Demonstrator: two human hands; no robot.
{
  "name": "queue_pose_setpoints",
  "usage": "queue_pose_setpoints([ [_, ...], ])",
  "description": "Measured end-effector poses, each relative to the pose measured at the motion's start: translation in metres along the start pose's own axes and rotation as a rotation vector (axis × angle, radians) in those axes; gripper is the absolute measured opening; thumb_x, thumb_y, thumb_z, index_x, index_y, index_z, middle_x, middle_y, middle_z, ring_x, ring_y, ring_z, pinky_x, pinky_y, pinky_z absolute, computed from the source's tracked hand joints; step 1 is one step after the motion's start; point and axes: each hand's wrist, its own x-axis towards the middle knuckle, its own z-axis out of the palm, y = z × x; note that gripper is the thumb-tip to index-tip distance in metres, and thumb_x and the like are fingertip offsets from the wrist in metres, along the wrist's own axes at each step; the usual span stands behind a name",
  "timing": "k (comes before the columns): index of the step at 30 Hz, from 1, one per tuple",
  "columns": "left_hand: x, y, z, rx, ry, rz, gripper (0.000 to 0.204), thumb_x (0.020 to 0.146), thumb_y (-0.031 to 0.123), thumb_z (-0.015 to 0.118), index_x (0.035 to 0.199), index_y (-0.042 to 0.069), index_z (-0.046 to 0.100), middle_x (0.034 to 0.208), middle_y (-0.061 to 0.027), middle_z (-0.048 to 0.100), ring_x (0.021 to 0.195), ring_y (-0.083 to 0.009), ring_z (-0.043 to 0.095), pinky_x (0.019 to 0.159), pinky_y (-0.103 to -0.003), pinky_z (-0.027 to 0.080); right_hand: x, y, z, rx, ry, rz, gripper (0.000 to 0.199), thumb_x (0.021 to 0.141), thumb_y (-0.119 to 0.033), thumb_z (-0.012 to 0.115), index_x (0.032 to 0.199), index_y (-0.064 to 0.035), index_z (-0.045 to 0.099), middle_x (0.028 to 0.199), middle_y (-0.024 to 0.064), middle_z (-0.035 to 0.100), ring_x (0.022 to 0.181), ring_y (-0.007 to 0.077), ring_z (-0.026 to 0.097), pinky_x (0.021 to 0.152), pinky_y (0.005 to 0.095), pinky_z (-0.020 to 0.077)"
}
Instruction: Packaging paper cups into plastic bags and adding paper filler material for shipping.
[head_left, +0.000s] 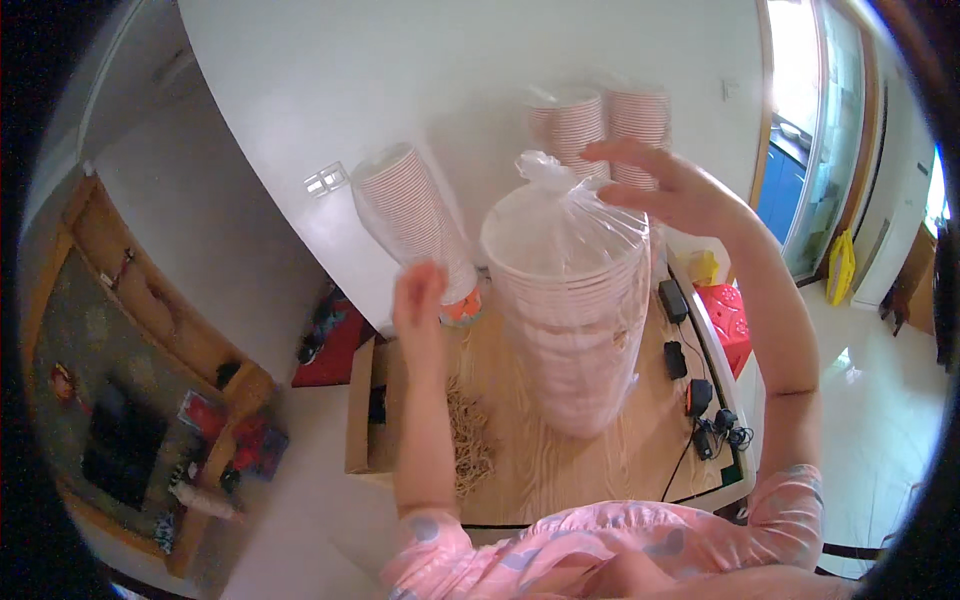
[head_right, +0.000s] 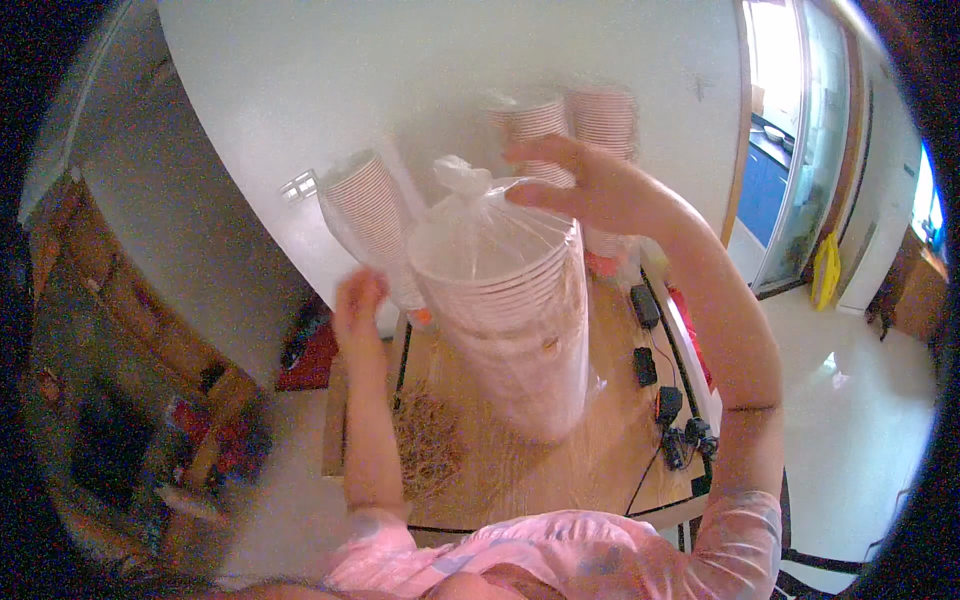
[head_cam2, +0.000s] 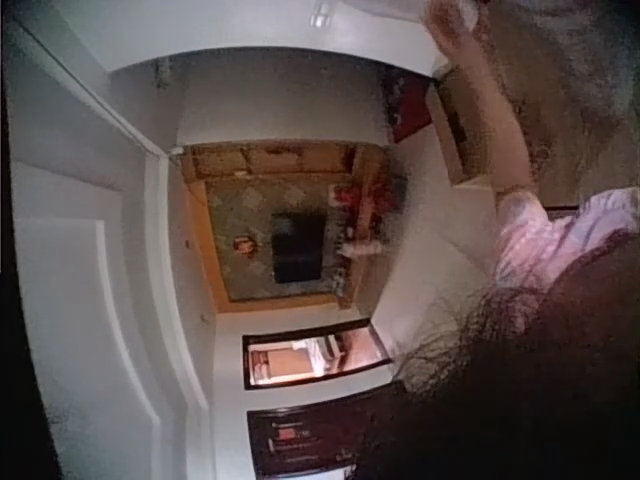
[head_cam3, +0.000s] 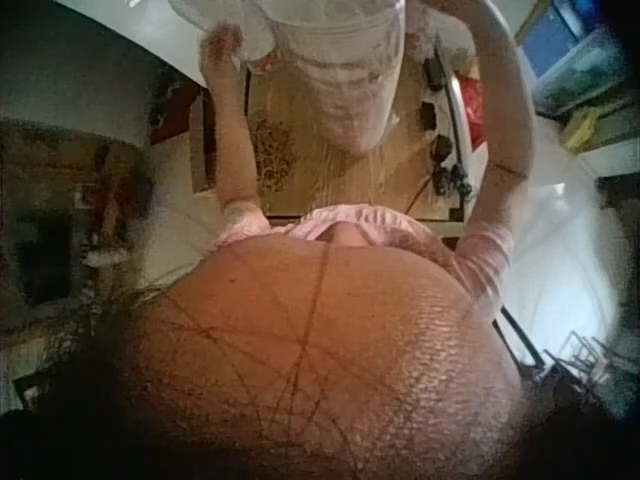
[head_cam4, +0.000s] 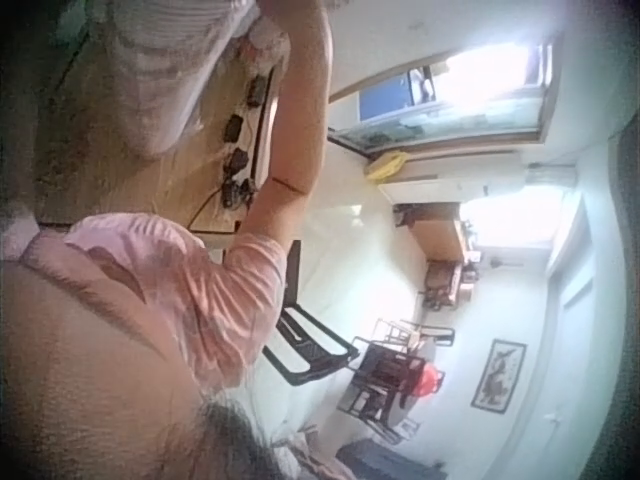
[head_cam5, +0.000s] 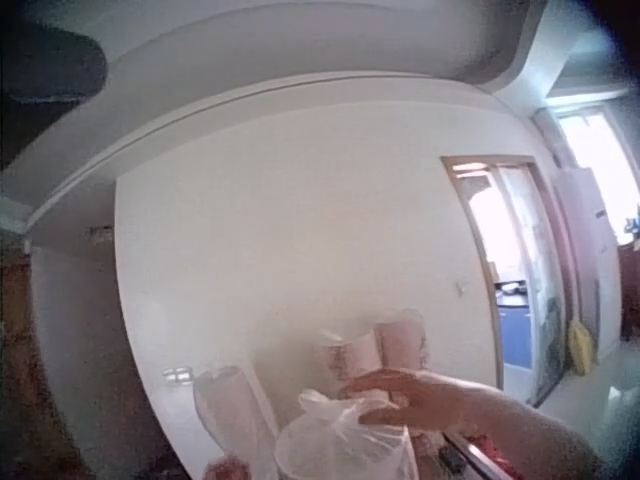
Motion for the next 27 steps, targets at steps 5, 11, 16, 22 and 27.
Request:
queue_pose_setpoints([
  [5,-0.107,-0.159,-0.047,-0.054,0.156,-0.474,0.013,0.087,0.012,0.057,0.098,0.005,0.057,0.092,-0.0015,0.059,0.086,-0.0107,0.054,0.079,-0.025,0.043,0.028,-0.002,0.03,-0.075,-0.191,0.058,0.048,0.083,-0.027,0.065,0.124,-0.0066,0.051,0.122,0.0097,0.054,0.112,0.0219,0.05,0.095,0.0315,0.0386],
  [11,-0.227,-0.29,-0.087,0.164,0.207,-0.472,0.012,0.083,0.007,0.058,0.094,0.004,0.058,0.088,-0.0067,0.06,0.083,-0.0168,0.056,0.076,-0.029,0.044,0.042,-0.009,0.041,0.007,-0.16,0.062,0.028,0.081,-0.019,0.067,0.104,-0.0034,0.065,0.101,0.0067,0.065,0.097,0.0147,0.058,0.088,0.029,0.0427],
  [16,-0.271,-0.305,-0.078,0.777,0.067,-0.328,0.018,0.077,0.008,0.061,0.095,0.003,0.058,0.09,-0.0157,0.058,0.088,-0.029,0.055,0.077,-0.038,0.043,0.05,0.006,0.045,0.136,0.044,0.031,0.016,0.08,-0.004,0.062,0.094,-0.0043,0.068,0.085,0.0017,0.067,0.08,0.0071,0.057,0.072,0.0252,0.0467],
  [22,-0.292,-0.312,-0.076,1.015,-0.135,-0.329,0.032,0.073,0.007,0.058,0.104,0.003,0.054,0.1,-0.0186,0.054,0.098,-0.0359,0.05,0.086,-0.048,0.038,0.107,0.034,0.064,0.302,0.176,-0.012,0.012,0.082,-0.004,0.06,0.09,0.0037,0.065,0.083,0.0033,0.065,0.081,0.0082,0.057,0.074,0.0245,0.0473],
  [27,-0.328,-0.347,-0.08,1.194,-0.116,-0.163,0.043,0.077,0.014,0.057,0.118,0.003,0.049,0.124,-0.0202,0.046,0.115,-0.0397,0.04,0.095,-0.047,0.035,0.168,0.04,0.06,-0.009,0.106,0.036,0.016,0.083,-0.013,0.06,0.078,0.002,0.063,0.072,0.0019,0.063,0.071,0.0081,0.055,0.071,0.0253,0.0462],
])
